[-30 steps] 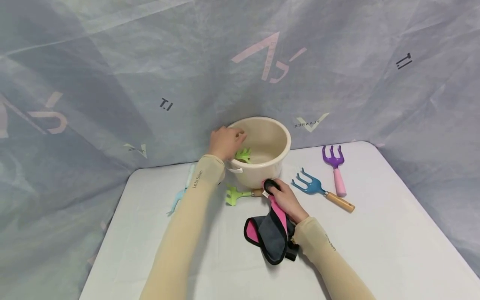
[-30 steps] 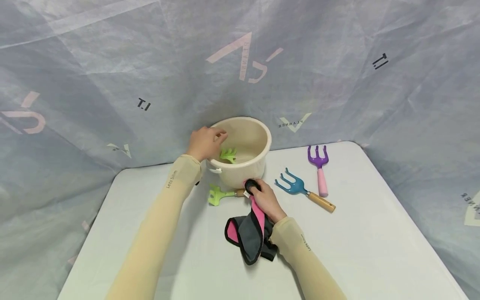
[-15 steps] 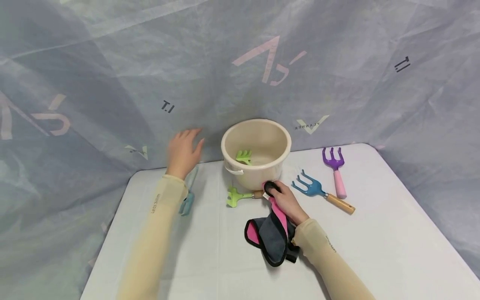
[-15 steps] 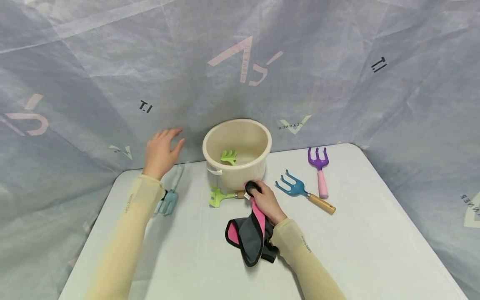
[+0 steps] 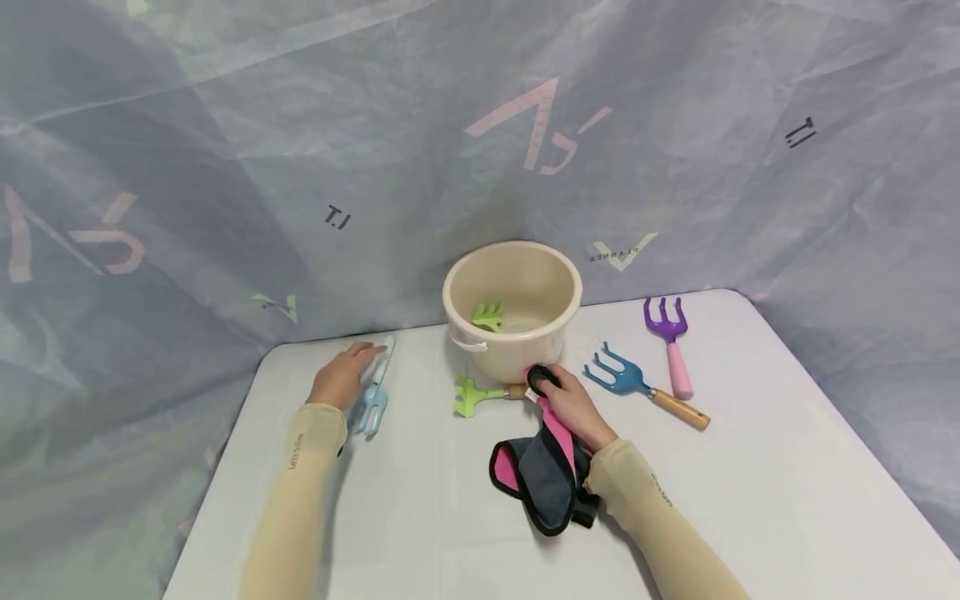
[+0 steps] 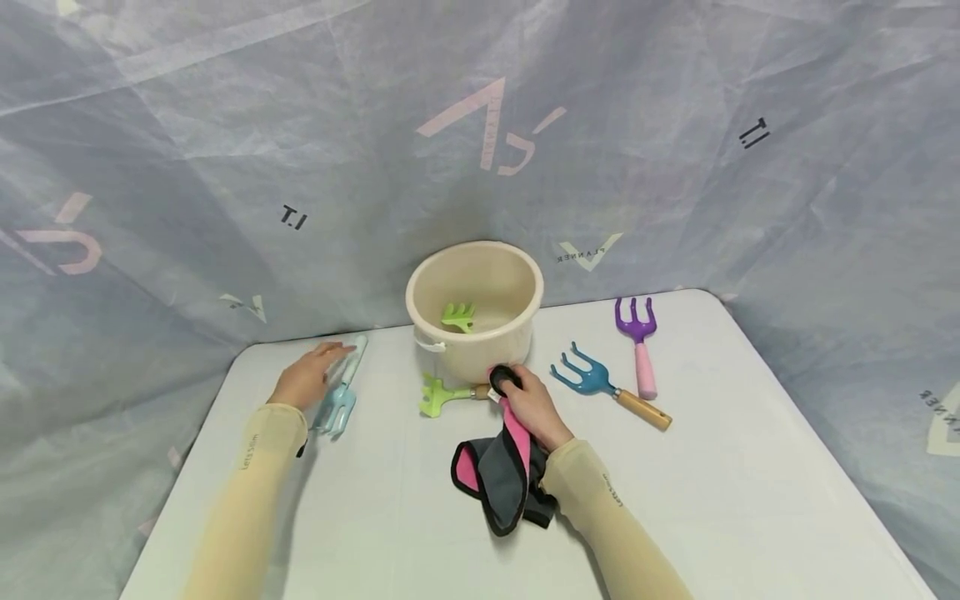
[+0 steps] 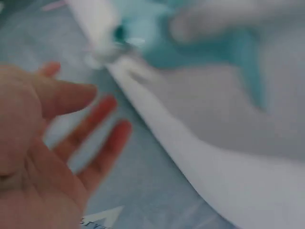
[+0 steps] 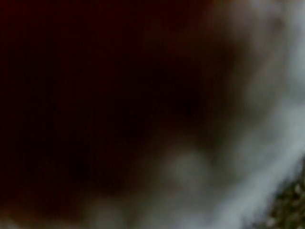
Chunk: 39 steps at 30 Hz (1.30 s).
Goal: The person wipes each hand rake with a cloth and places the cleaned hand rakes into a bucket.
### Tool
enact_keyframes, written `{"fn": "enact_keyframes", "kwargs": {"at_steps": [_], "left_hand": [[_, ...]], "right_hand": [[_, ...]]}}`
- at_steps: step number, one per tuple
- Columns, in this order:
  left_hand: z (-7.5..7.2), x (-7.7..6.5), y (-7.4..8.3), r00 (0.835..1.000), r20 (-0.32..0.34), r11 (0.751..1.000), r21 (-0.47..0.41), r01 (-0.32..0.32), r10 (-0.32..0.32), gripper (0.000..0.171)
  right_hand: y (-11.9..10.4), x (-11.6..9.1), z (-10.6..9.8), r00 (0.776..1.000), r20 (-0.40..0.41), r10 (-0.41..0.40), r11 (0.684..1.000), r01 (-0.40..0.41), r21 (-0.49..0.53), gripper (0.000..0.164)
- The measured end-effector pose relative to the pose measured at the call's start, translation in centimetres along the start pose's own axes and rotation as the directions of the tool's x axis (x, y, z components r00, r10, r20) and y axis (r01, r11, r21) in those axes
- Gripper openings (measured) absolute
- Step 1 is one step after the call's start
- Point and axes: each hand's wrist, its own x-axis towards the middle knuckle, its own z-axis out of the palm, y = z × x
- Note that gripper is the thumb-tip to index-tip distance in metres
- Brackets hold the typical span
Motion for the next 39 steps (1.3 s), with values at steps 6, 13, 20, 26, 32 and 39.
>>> {"fn": "enact_keyframes", "kwargs": {"at_steps": [6,13,20,26,32,39], "left_hand": [[1.9,0.6,-1.2,0.996,0.020,0.992,0.080,-0.094,0.092,0.068],[1.5,0.4,-1.8,0.975,-0.096,0.968,0.173,-0.182,0.200,0.046],[1.5,-0.1,-2.9,0.971,-0.125,0.959,0.227,-0.171,0.203,0.026],[2.2,-1.8,-2.5,0.992,-0.089,0.980,0.185,-0.074,0.091,0.026],[2.5,-4.2,-1.6,0.978,-0.209,0.996,0.093,0.005,0.015,0.024],[2.3,-6.6,0.7,0.894,-0.437,0.990,-0.132,0.049,-0.102,0.029]], "right_hand": [[-0.1,-0.1,0.1,1.000,-0.014,-0.007,1.000,0.007,-0.009,0.031],[-0.1,-0.1,0.1,1.000,-0.024,-0.020,0.999,0.018,-0.050,0.029],[0.0,0.0,0.1,1.000,-0.021,-0.015,0.999,0.014,-0.044,0.029],[-0.1,-0.1,0.1,0.999,-0.017,-0.028,0.999,0.028,-0.024,0.029],[-0.2,0.0,0.1,0.997,-0.001,-0.072,0.997,0.072,0.022,0.032],[-1.1,-0.6,0.1,0.988,0.040,-0.148,0.975,0.138,0.174,0.044]]}}
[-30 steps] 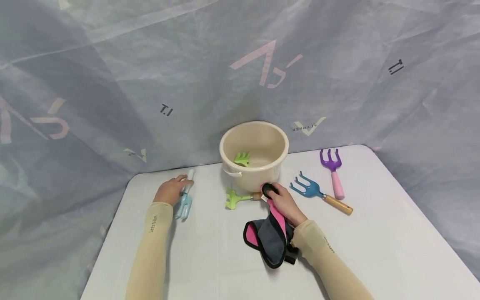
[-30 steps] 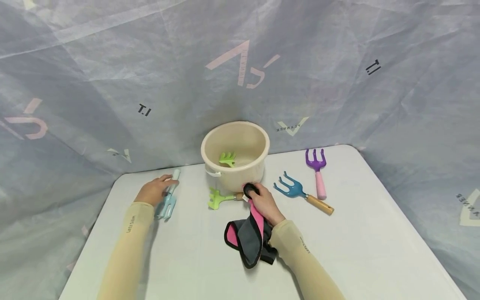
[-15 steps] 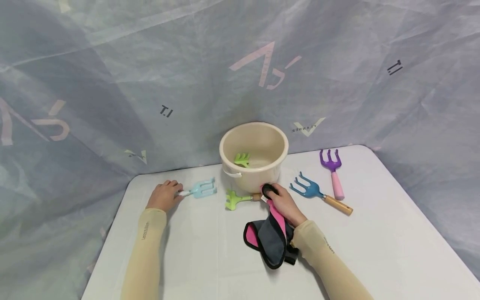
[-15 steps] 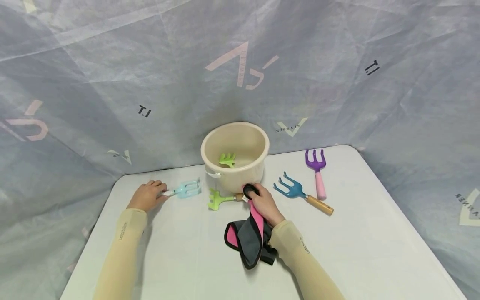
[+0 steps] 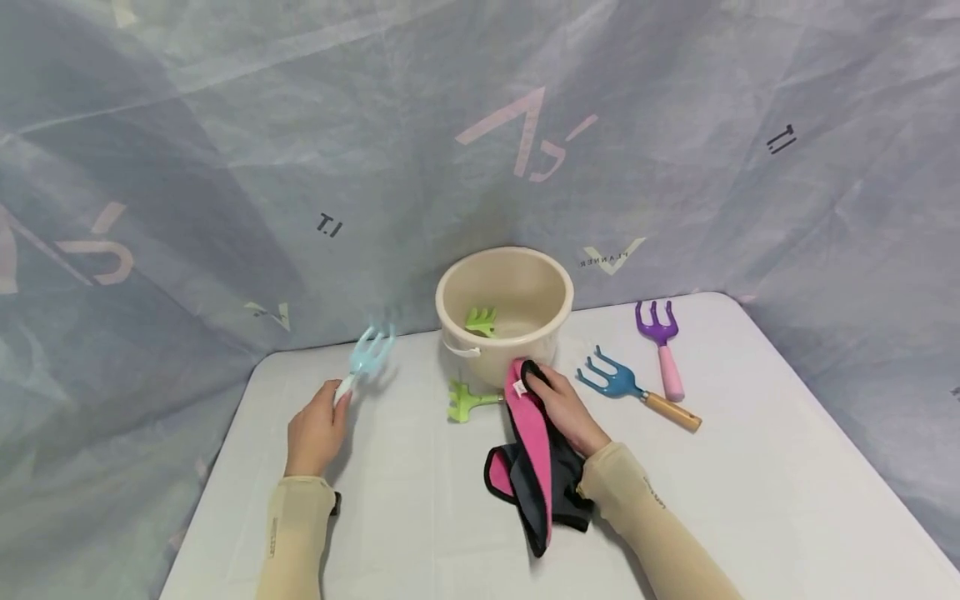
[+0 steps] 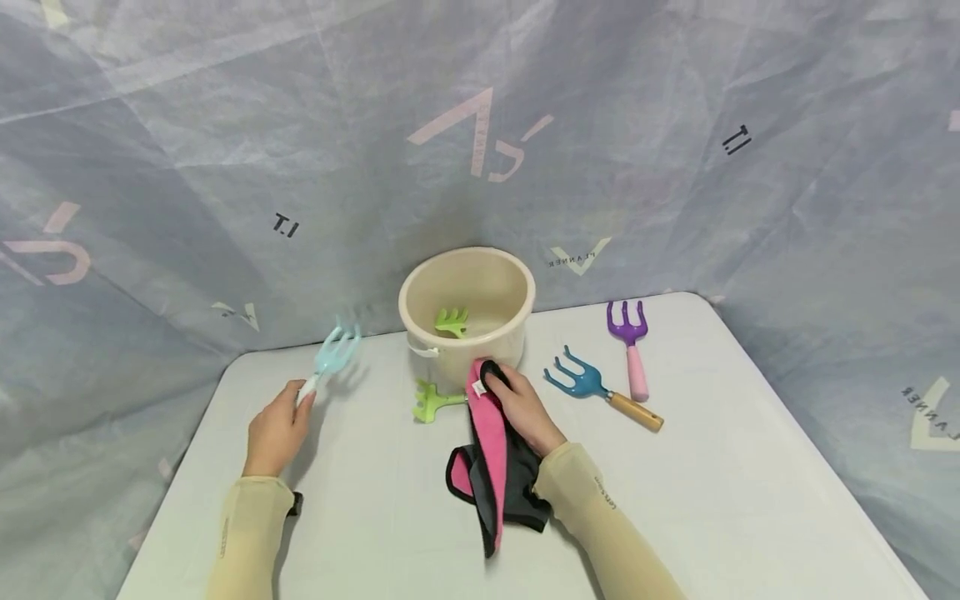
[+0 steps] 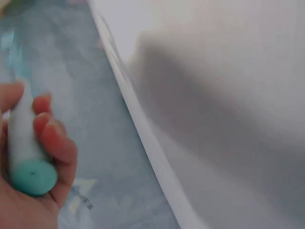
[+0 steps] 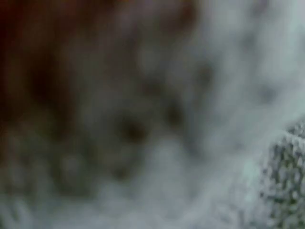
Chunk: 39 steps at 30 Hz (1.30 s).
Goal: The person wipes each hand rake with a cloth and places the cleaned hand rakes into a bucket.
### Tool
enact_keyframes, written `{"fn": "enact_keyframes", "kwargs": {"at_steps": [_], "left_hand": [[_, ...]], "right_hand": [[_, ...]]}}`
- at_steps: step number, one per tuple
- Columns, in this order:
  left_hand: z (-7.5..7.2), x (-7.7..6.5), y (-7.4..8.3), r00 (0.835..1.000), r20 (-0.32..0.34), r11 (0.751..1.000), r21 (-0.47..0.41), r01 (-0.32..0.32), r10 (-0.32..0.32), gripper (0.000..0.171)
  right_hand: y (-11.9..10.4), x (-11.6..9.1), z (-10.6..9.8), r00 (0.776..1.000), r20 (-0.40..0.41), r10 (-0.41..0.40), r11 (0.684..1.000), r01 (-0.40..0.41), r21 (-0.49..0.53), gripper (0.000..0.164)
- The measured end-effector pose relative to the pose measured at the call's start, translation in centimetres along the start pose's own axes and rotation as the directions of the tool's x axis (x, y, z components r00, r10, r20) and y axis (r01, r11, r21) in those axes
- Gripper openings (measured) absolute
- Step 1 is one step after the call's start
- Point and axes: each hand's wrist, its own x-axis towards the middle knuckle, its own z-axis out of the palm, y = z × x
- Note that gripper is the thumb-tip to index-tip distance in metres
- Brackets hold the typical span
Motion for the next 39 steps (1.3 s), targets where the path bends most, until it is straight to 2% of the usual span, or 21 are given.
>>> {"fn": "enact_keyframes", "kwargs": {"at_steps": [3,5,7,8,11,13,14,18,21,26,31,32,35,39], "left_hand": [[-0.1,-0.8,1.6,0.995,-0.080,0.985,-0.165,0.042,-0.056,0.027],[-0.3,-1.1,3.2,0.989,-0.102,0.948,-0.310,0.066,-0.103,0.023],[-0.7,-1.4,5.2,0.986,-0.099,0.882,-0.465,0.075,-0.136,0.019],[-1.0,-1.5,6.2,0.986,-0.089,0.841,-0.536,0.073,-0.142,0.018],[-1.4,-1.9,9.2,0.992,-0.046,0.719,-0.693,0.052,-0.116,0.016],[-1.8,-2.2,11.1,0.997,-0.007,0.669,-0.742,0.044,-0.073,0.015],[-2.0,-2.4,12.1,0.999,0.011,0.654,-0.756,0.038,-0.045,0.014],[-3.2,-3.0,15.4,0.996,0.055,0.652,-0.758,-0.002,0.067,0.010],[-3.9,-3.2,17.0,0.992,0.058,0.651,-0.759,-0.029,0.111,0.011],[-4.2,-3.5,17.8,0.991,0.068,0.627,-0.778,-0.018,0.113,0.014],[-3.9,-3.7,17.9,0.989,0.078,0.631,-0.776,-0.019,0.125,0.016],[-3.6,-3.7,17.8,0.989,0.077,0.635,-0.772,-0.020,0.124,0.017],[-2.4,-3.9,17.5,0.992,0.053,0.664,-0.747,-0.035,0.112,0.017],[-0.7,-4.4,17.5,0.993,0.010,0.707,-0.703,-0.074,0.114,0.018]], "right_hand": [[-0.5,-0.4,0.2,0.998,0.047,-0.048,0.998,0.046,0.034,0.044],[-0.9,-0.7,0.2,0.993,0.075,-0.094,0.995,0.092,0.032,0.041],[-1.6,-0.9,0.3,0.984,0.094,-0.153,0.988,0.152,0.014,0.037],[-1.9,-1.0,0.3,0.977,0.105,-0.186,0.983,0.186,0.010,0.036],[-3.1,-1.4,0.2,0.954,0.128,-0.271,0.961,0.275,-0.020,0.035],[-3.9,-1.8,0.1,0.941,0.132,-0.311,0.949,0.315,-0.010,0.033],[-4.4,-1.9,0.1,0.936,0.131,-0.327,0.944,0.329,0.008,0.033],[-5.7,-2.5,-0.4,0.914,0.117,-0.389,0.919,0.377,0.112,0.034],[-6.3,-2.7,-0.6,0.895,0.109,-0.432,0.894,0.410,0.180,0.038],[-6.8,-3.0,-0.7,0.870,0.130,-0.476,0.864,0.434,0.257,0.047],[-6.9,-3.4,-0.4,0.860,0.167,-0.482,0.834,0.391,0.391,0.057],[-6.9,-3.4,-0.3,0.859,0.168,-0.484,0.826,0.386,0.411,0.059],[-6.7,-3.4,0.1,0.853,0.141,-0.503,0.822,0.422,0.382,0.057],[-6.1,-3.2,1.0,0.868,0.088,-0.489,0.854,0.457,0.248,0.061]]}}
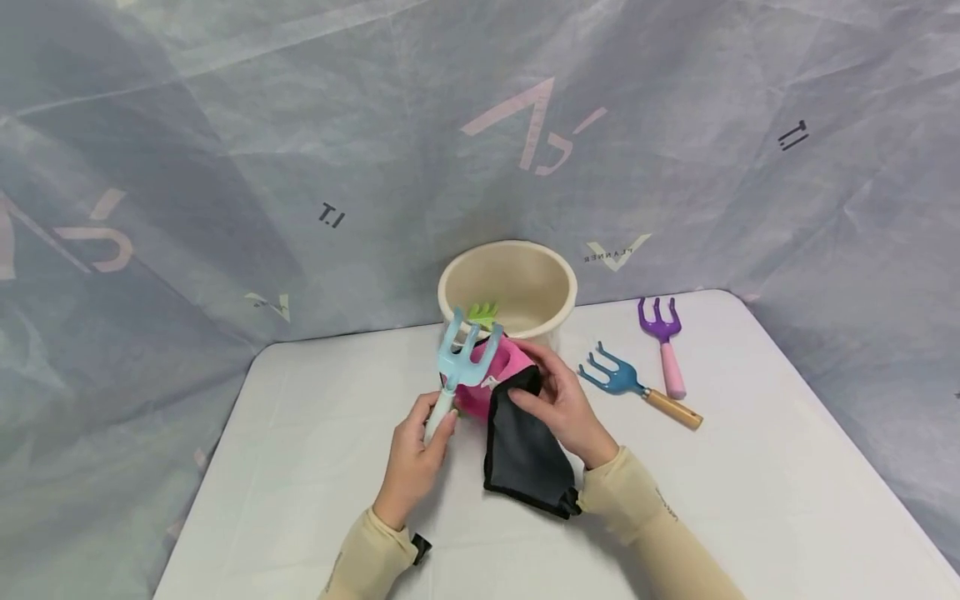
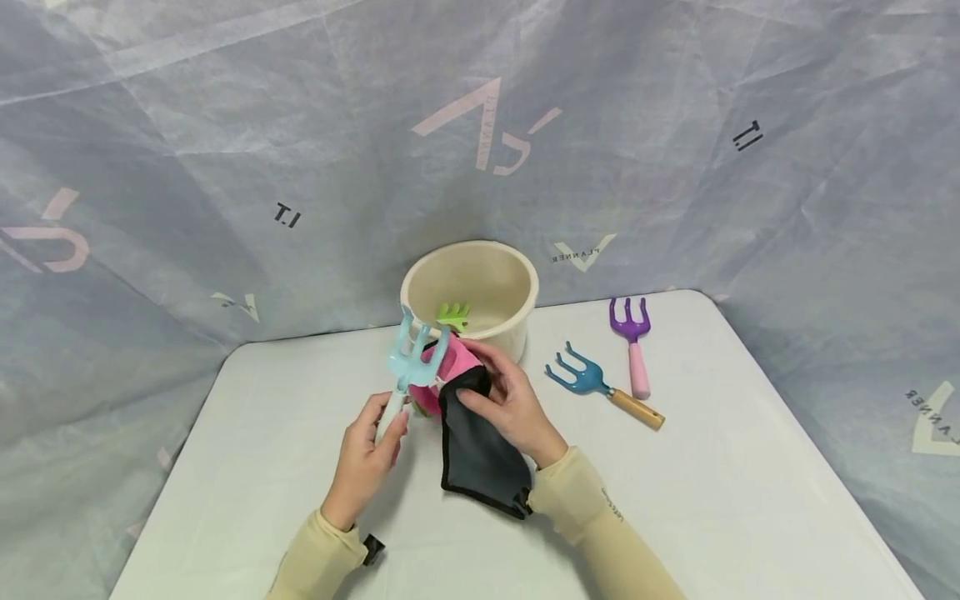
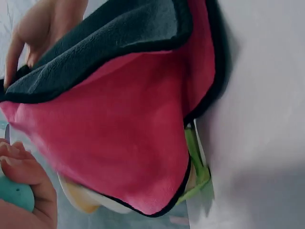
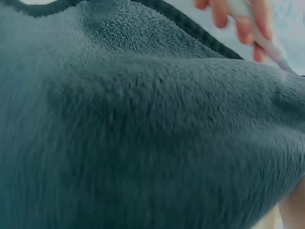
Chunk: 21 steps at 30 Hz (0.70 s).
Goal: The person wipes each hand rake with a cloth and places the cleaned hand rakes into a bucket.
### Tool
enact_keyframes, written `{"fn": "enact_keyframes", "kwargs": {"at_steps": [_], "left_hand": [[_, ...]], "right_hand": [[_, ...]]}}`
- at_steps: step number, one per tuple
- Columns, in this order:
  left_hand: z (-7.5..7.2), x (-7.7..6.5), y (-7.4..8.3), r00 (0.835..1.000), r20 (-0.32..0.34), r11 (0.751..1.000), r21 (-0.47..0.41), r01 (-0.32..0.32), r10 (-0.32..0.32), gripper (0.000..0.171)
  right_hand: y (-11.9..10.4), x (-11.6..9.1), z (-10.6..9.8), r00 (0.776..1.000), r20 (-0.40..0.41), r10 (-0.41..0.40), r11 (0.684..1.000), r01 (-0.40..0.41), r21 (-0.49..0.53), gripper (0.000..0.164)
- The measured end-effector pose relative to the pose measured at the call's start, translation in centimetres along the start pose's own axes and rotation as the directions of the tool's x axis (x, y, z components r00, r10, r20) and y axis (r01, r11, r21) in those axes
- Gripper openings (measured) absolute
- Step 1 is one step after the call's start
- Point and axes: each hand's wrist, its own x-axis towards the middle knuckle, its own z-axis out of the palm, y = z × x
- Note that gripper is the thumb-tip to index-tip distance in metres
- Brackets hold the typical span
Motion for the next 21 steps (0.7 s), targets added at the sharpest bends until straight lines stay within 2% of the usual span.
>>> {"fn": "enact_keyframes", "kwargs": {"at_steps": [2,6,9,12,17,21], "left_hand": [[0.6,-0.3,0.0,1.000,0.002,0.999,0.026,-0.031,0.031,0.019],[1.8,-1.0,0.1,0.996,0.035,0.995,0.058,-0.081,0.079,0.024],[2.5,-1.3,0.0,0.994,0.045,0.988,0.108,-0.106,0.102,0.025],[3.0,-1.5,-0.2,0.992,0.035,0.972,0.198,-0.123,0.118,0.025],[3.6,-1.6,-0.5,0.994,0.041,0.948,0.298,-0.112,0.105,0.029],[3.9,-1.6,-0.6,0.995,0.050,0.953,0.285,-0.097,0.086,0.030]], "right_hand": [[0.4,-0.1,0.4,0.999,-0.038,0.019,0.999,-0.021,-0.044,0.061],[1.1,-0.4,1.1,0.991,-0.125,0.036,0.992,-0.051,-0.117,0.052],[1.3,-0.5,1.4,0.985,-0.164,0.055,0.990,-0.075,-0.120,0.042],[1.3,-0.4,1.6,0.978,-0.184,0.096,0.989,-0.115,-0.094,0.033],[1.5,-0.1,1.9,0.958,-0.234,0.164,0.975,-0.193,-0.109,0.025],[1.6,0.1,2.0,0.951,-0.251,0.182,0.968,-0.218,-0.125,0.024]]}}
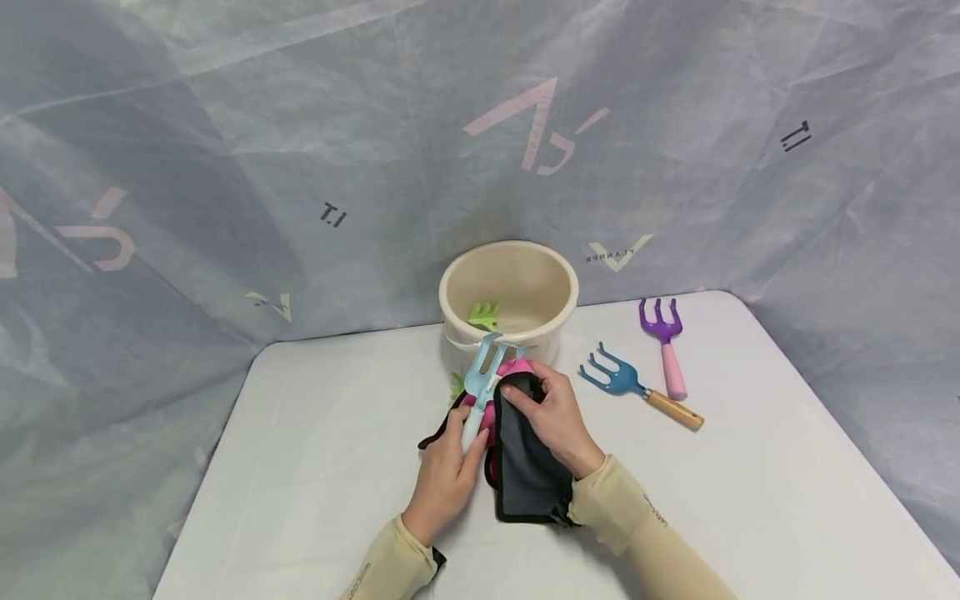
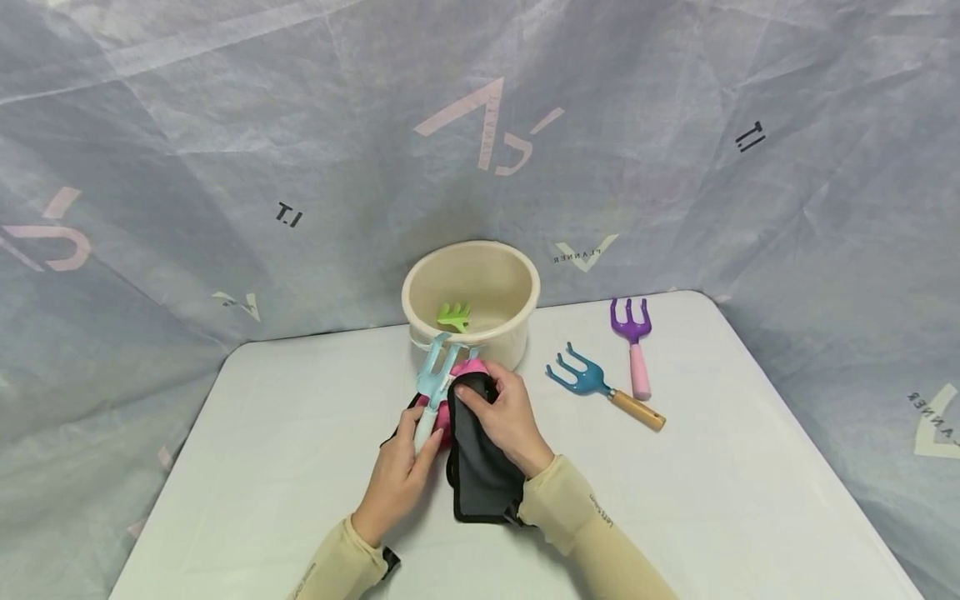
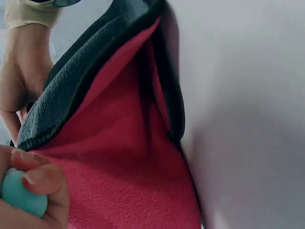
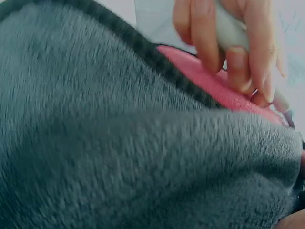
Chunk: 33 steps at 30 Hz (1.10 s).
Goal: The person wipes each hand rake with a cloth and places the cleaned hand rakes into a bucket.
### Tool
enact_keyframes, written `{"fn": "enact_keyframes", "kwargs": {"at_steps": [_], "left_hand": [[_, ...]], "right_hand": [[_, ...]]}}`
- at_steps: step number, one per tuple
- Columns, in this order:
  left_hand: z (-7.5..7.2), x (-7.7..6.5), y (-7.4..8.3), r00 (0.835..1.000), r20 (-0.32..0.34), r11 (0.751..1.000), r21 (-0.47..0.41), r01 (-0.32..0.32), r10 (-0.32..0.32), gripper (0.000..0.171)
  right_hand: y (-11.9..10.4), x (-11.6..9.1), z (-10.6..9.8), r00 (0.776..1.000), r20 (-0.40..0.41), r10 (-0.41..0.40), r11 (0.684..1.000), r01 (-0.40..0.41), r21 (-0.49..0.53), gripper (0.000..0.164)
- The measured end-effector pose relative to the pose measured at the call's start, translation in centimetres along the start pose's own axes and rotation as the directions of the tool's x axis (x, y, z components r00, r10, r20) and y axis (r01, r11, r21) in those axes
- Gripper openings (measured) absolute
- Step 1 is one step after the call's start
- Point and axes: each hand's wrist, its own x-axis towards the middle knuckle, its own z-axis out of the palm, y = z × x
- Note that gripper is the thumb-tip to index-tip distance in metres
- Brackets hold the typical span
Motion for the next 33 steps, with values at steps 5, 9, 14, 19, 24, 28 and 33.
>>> {"fn": "enact_keyframes", "kwargs": {"at_steps": [5,9,14,19,24,28,33], "left_hand": [[0.36,0.04,0.22,0.999,0.024,0.997,-0.067,0.026,-0.025,0.030],[0.56,0.06,0.47,0.999,0.037,0.992,-0.115,0.044,-0.040,0.030],[0.52,0.02,0.60,0.997,0.046,0.989,-0.137,0.062,-0.056,0.029],[0.39,0.00,0.65,0.996,0.055,0.987,-0.144,0.070,-0.063,0.030],[0.27,0.02,0.70,0.995,0.073,0.984,-0.157,0.080,-0.069,0.033],[0.26,-0.04,0.79,0.991,0.100,0.977,-0.181,0.110,-0.093,0.031],[0.38,-0.21,0.94,0.984,0.142,0.967,-0.216,0.134,-0.105,0.030]], "right_hand": [[-0.02,-0.06,-0.21,1.000,-0.004,0.006,1.000,-0.006,-0.020,0.025],[-0.12,-0.02,-0.48,1.000,-0.004,0.009,0.999,-0.009,-0.041,0.025],[-0.31,0.07,-0.61,1.000,0.003,0.010,1.000,-0.010,-0.026,0.022],[-0.20,0.07,-0.50,1.000,0.006,0.012,1.000,-0.012,-0.003,0.021],[-0.16,0.02,-0.30,1.000,-0.012,0.022,1.000,-0.022,0.009,0.023],[-0.10,0.06,-0.35,0.998,-0.041,0.053,0.999,-0.052,0.005,0.023],[-0.26,0.22,-0.78,0.993,-0.092,0.070,0.998,-0.070,0.000,0.023]]}}
